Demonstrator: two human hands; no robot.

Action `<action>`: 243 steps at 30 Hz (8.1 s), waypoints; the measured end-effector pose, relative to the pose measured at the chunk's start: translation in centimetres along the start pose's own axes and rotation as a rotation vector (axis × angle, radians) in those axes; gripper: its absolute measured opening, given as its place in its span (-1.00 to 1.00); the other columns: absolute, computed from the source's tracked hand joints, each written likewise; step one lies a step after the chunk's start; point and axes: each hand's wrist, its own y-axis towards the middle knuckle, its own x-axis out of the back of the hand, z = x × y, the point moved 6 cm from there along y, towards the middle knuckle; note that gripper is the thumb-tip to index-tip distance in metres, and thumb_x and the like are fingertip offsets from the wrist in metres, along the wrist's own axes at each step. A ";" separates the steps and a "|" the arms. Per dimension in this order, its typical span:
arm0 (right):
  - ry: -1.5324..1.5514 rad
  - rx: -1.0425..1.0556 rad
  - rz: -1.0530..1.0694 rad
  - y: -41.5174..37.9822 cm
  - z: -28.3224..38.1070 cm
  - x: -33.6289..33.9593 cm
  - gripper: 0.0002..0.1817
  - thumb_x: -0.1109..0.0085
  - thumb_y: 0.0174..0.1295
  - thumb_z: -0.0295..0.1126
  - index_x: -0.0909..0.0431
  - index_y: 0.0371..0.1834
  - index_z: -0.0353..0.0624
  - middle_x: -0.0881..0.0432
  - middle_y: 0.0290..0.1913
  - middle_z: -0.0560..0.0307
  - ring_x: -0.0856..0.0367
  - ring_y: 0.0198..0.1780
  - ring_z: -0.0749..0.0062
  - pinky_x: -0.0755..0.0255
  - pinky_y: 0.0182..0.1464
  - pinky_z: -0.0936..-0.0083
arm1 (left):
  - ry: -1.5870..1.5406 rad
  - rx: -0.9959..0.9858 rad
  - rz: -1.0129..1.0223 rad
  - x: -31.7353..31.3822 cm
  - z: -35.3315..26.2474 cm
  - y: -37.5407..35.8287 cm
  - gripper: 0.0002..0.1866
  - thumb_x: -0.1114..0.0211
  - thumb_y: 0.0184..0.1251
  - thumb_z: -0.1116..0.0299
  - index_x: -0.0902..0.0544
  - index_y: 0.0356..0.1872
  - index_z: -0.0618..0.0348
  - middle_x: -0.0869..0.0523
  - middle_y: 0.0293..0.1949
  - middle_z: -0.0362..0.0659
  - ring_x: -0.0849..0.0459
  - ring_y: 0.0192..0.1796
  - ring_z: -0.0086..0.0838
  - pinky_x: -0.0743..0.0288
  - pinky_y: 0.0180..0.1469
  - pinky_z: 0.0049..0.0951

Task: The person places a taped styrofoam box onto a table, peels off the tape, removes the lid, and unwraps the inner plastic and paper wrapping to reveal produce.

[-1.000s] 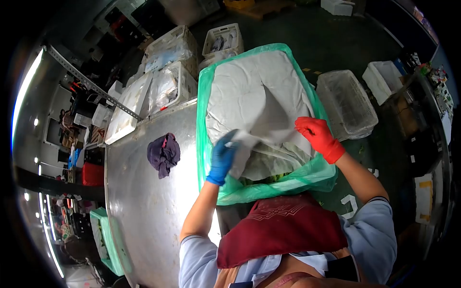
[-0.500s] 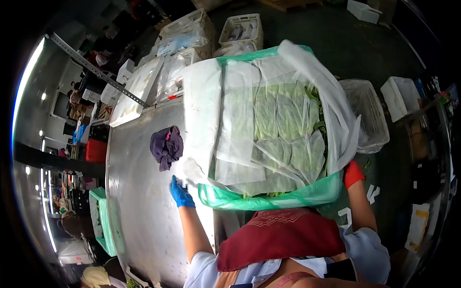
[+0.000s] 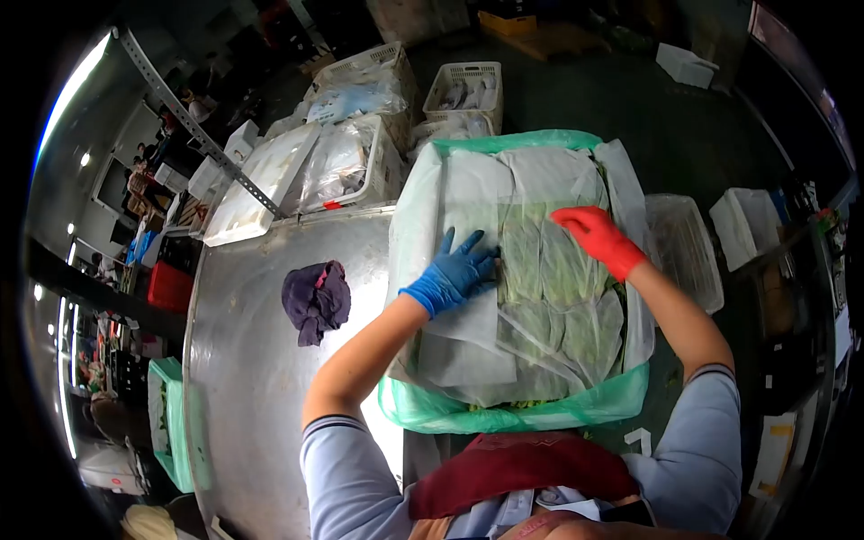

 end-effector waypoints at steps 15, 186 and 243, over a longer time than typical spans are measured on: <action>-0.299 0.280 0.403 14.9 1.7 -4.6 -0.87 -0.06 -0.02 -0.52 -0.61 -0.44 -0.19 -0.65 -0.32 -0.04 -0.61 -0.21 0.18 -0.46 -0.16 0.38 | 0.012 0.289 -0.308 5.4 14.1 -2.6 -0.78 -0.16 0.16 0.44 -0.60 -0.16 0.10 -0.63 -0.19 -0.04 -0.60 -0.09 -0.20 -0.47 -0.06 -0.34; -0.171 -1.230 -0.102 -41.9 -50.5 17.0 -0.63 -0.02 0.13 -0.19 -0.51 -0.07 -0.15 -0.61 -0.26 -0.11 -0.61 -0.25 0.13 -0.43 -0.18 0.05 | 0.324 0.631 -0.148 -10.3 -26.3 -3.2 -0.66 0.06 0.38 0.41 -0.33 0.13 0.30 -0.35 0.16 0.12 -0.39 0.17 -0.07 -0.32 0.20 -0.21; 0.148 -0.488 -0.728 -37.6 -11.0 11.0 -0.55 0.00 0.30 -0.33 -0.33 0.26 -0.12 -0.41 0.22 0.20 -0.45 0.08 0.50 -0.31 0.06 0.58 | -0.319 0.332 -0.584 -6.5 -26.6 -6.8 -0.41 -0.21 0.08 0.34 -0.32 0.21 0.19 -0.27 0.31 0.03 -0.19 0.36 0.03 -0.16 0.24 -0.03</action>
